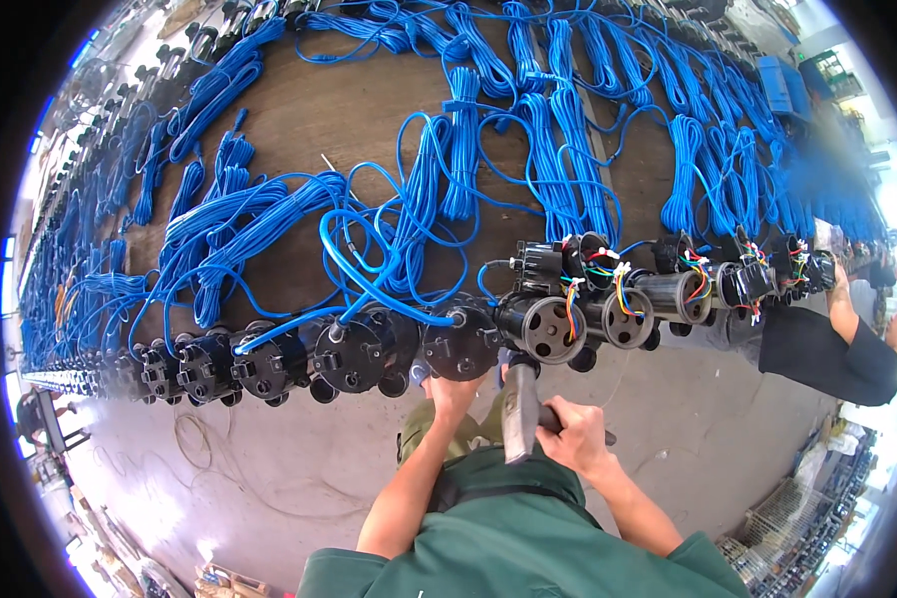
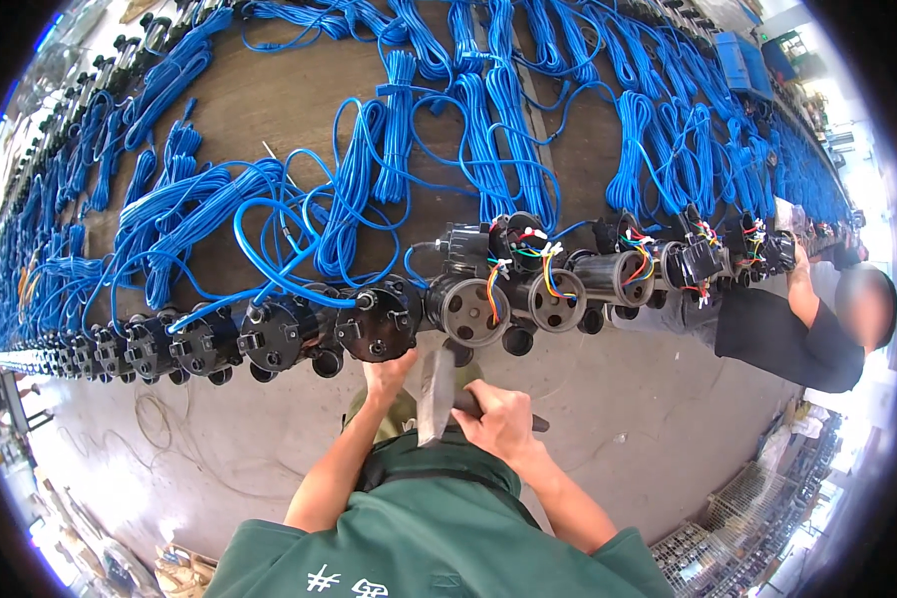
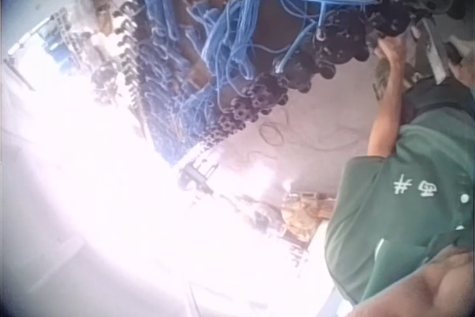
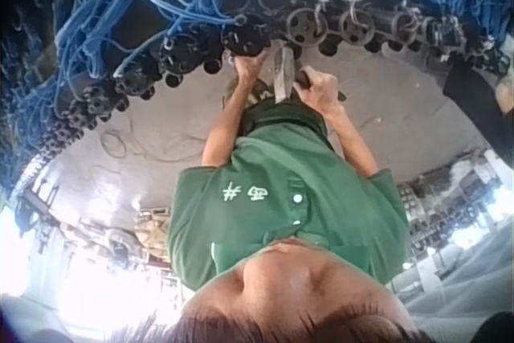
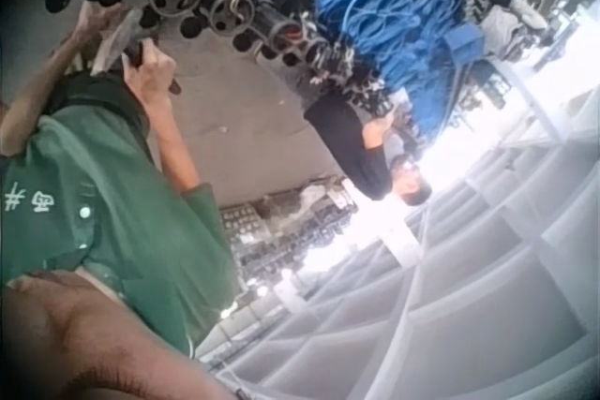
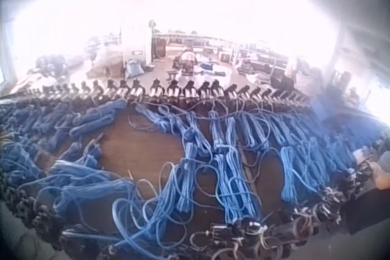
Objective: The person uses a hammer to secure parts on a series of water pumps lined up on a workbench, then wires the components together by hand.
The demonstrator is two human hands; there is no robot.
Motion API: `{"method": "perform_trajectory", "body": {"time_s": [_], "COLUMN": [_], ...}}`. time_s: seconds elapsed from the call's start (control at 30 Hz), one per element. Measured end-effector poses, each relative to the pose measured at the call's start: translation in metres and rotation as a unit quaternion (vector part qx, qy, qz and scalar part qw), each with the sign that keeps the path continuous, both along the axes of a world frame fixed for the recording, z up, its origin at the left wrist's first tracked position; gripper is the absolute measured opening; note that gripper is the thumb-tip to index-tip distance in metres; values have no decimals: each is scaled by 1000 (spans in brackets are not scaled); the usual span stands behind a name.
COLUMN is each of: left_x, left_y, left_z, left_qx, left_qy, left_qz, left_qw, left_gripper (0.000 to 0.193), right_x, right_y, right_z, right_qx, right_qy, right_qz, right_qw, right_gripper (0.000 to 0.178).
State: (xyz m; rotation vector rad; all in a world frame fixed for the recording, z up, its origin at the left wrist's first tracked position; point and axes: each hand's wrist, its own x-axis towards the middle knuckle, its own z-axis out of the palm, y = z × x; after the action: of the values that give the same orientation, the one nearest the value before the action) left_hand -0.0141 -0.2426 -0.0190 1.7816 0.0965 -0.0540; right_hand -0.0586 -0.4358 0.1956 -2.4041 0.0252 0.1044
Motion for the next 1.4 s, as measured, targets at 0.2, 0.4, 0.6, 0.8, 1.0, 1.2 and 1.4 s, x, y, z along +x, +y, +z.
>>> {"method": "perform_trajectory", "body": {"time_s": [0.2,0.4,0.6,0.8,1.0,1.2,1.4], "left_x": [-3,14,-24,-8,-2,-9,3], "left_y": [10,5,6,2,2,4,2], "left_z": [3,35,3,34,12,-1,28], "left_qx": [127,106,22,-35,42,-2,21], "left_qy": [25,-12,104,139,132,159,66], "left_qz": [-139,-98,12,-8,-65,-43,-12], "left_qw": [982,989,994,990,988,986,998], "left_gripper": [49,53,71,71,74,74,50], "right_x": [14,2,24,15,18,21,-6], "right_y": [4,3,6,4,3,5,-10], "right_z": [-12,-4,-21,9,3,-23,-22], "right_qx": [-40,-11,-132,-22,-29,25,22], "right_qy": [-49,-42,-67,-164,-97,-62,-50], "right_qz": [125,119,98,187,100,72,85], "right_qw": [990,992,984,968,990,995,995], "right_gripper": [23,22,23,27,27,18,16]}}
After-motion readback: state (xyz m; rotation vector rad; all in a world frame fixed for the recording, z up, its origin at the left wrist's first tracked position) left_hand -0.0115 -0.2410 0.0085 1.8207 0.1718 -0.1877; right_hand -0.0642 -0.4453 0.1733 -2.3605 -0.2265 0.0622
